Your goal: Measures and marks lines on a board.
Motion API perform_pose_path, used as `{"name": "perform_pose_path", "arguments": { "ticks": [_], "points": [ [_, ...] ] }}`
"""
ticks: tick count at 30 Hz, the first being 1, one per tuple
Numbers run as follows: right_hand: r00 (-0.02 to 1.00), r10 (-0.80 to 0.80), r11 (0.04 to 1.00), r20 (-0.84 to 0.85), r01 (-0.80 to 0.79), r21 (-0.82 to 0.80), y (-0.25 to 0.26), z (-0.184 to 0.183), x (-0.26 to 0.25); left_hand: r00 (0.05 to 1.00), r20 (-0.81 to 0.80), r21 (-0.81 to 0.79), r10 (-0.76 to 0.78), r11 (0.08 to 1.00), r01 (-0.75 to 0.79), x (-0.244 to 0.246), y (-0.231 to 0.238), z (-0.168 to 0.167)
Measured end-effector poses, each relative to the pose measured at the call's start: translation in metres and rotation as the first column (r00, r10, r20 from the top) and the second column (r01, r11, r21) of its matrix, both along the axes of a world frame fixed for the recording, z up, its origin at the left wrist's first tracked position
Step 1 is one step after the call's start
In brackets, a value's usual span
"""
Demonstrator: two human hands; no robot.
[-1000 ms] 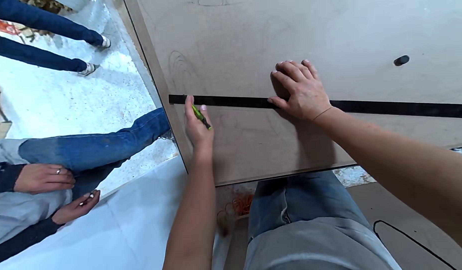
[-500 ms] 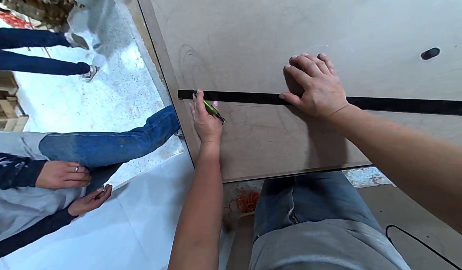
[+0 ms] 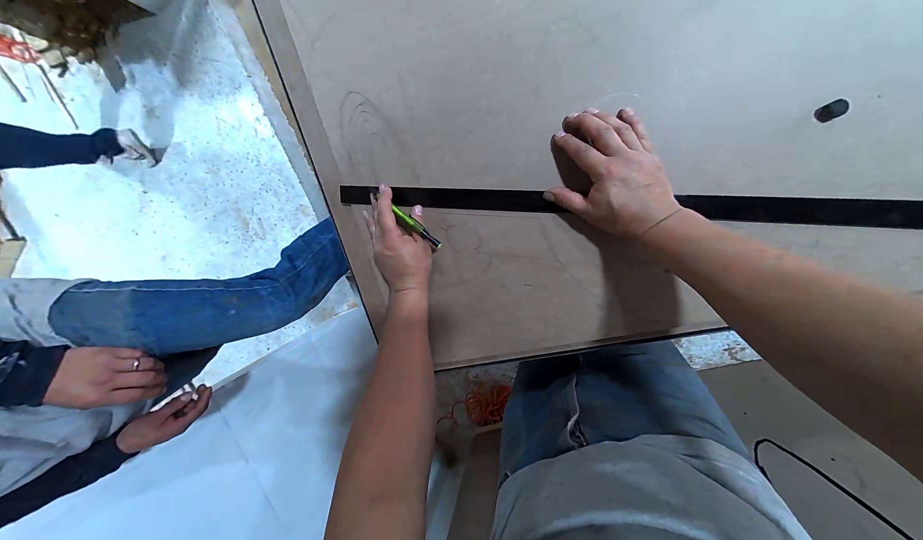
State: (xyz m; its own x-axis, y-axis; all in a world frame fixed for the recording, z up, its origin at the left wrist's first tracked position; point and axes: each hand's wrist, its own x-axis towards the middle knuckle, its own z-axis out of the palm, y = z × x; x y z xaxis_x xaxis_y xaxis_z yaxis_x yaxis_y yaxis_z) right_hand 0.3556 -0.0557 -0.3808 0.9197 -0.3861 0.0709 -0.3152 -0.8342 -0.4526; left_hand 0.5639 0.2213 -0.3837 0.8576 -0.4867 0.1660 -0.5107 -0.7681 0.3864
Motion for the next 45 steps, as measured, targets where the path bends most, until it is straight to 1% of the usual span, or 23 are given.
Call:
{"name": "perform_pose_path", "arguments": {
  "ticks": [5,17,20,22,24,25,27,28,32,37,41,45],
  "points": [
    [1.000,0.004,1.000,-0.003,-0.004,0.001,0.000,0.000,0.000,1.000,-0.012,0.028,0.024,0.999,-0.024,-0.001,-0.002,0.001],
    [1.000,0.005,1.000,0.003,-0.005,-0.004,0.000,-0.002,0.000,1.000,-0.013,0.008,0.028,1.000,-0.028,-0.001,-0.002,0.002],
    [1.000,0.011,1.000,-0.006,-0.011,-0.012,0.000,-0.001,0.000,0.996,-0.064,0.005,0.059,0.998,-0.059,-0.002,-0.001,0.006],
    [1.000,0.006,1.000,-0.001,-0.006,-0.018,0.000,-0.001,0.000,0.994,-0.101,-0.070,0.044,0.996,-0.051,-0.003,0.001,0.014],
    [1.000,-0.001,1.000,0.004,0.001,-0.027,-0.001,-0.002,0.000,0.988,-0.141,-0.245,-0.060,0.969,0.024,-0.007,0.003,0.029],
    [1.000,0.000,1.000,0.001,0.000,-0.027,0.000,-0.002,0.000,0.980,-0.182,-0.331,-0.081,0.943,0.016,-0.011,0.003,0.037],
    [1.000,0.002,1.000,-0.003,-0.002,-0.028,0.000,-0.002,0.000,0.971,-0.229,-0.445,-0.068,0.895,-0.042,-0.018,-0.003,0.048],
    [1.000,0.003,1.000,0.001,-0.003,-0.028,0.000,-0.002,0.000,0.968,-0.244,-0.459,-0.062,0.886,-0.059,-0.021,-0.005,0.051],
    [1.000,0.007,0.999,0.006,-0.007,-0.043,0.000,-0.002,0.000,0.954,-0.298,-0.383,-0.045,0.921,-0.076,-0.024,-0.014,0.055],
    [1.000,0.005,0.999,0.002,-0.005,-0.047,0.001,-0.002,0.000,0.964,-0.263,-0.301,0.030,0.947,-0.112,-0.025,-0.017,0.047],
    [1.000,0.003,0.999,0.002,-0.003,-0.038,0.001,-0.002,0.000,0.972,-0.233,-0.316,0.023,0.944,-0.098,-0.028,-0.015,0.040],
    [1.000,0.004,0.999,-0.008,-0.004,-0.036,0.000,-0.002,0.000,0.971,-0.239,-0.303,0.031,0.947,-0.105,-0.030,-0.015,0.038]
  ]
}}
